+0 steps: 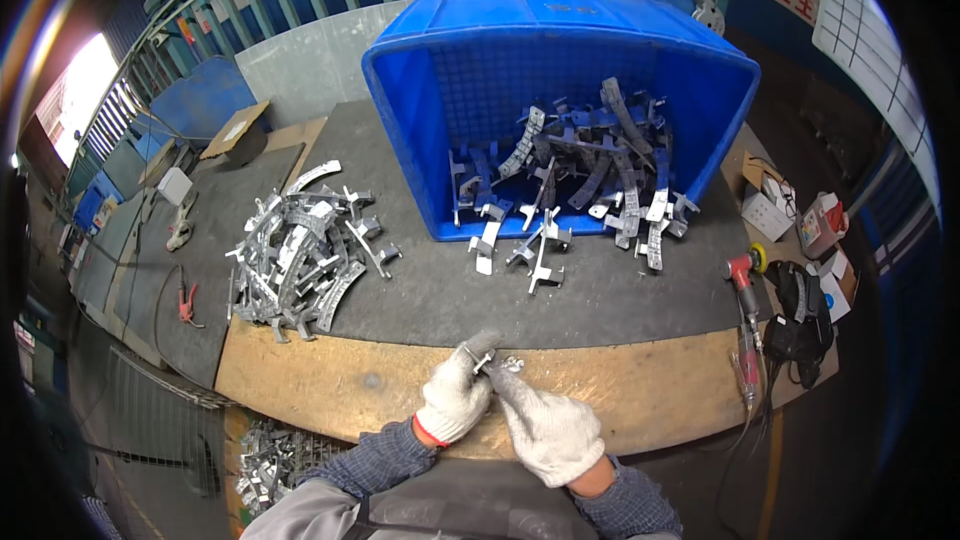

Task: The person takes metal parts from a blue container, scrapes each piece using a small metal tool, and stacks them into a pile on the table.

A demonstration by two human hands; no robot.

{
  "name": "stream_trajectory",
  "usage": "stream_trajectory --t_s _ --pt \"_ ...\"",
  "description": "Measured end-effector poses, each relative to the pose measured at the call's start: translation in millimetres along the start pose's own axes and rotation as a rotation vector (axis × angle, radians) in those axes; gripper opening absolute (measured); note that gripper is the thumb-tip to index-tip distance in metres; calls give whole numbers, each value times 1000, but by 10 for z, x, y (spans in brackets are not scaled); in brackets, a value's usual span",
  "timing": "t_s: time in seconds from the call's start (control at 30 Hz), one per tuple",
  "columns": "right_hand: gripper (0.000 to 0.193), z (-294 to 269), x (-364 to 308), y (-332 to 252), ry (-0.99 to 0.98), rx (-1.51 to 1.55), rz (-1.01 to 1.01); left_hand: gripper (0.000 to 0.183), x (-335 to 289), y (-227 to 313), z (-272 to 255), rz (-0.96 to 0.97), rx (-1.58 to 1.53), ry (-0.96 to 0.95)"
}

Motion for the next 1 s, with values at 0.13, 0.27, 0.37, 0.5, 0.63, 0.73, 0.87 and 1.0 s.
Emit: stream_trajectory --t_s 0.13,0.27,0.37,0.5,0.63,0.73,0.87,1.0 --pt "40 32 -69 145 -108 1177 643 55 1 -146 29 -188 -370 -37" --pt "40 147 -169 88 93 224 106 51 313 -315 -282 -392 -801 146" --pt "36 230 -168 137 160 224 151 37 394 -353 -414 -448 -1186 93" --pt "33 330 -102 170 201 129 52 39 343 -204 -405 -462 -1235 106" --pt "29 384 -104 224 136 68 45 47 244 -200 -355 -449 -1183 146" --pt "27 360 -56 153 45 65 92 54 18 -103 -357 -315 -993 180" --pt "33 455 -81 311 31 307 246 59 -290 -99 -171 -66 -787 -87" --pt "18 714 -176 550 26 932 521 63 -266 153 -98 -225 -447 -126"
Point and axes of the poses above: each hand's wrist, its own x-axis towards the middle knuckle, its own z-axis out of the palm, y = z × x, the point moved 3 cm from there along x, towards the middle knuckle, and after that the axes turned 12 degrees about -z, right-handed, at the moved point
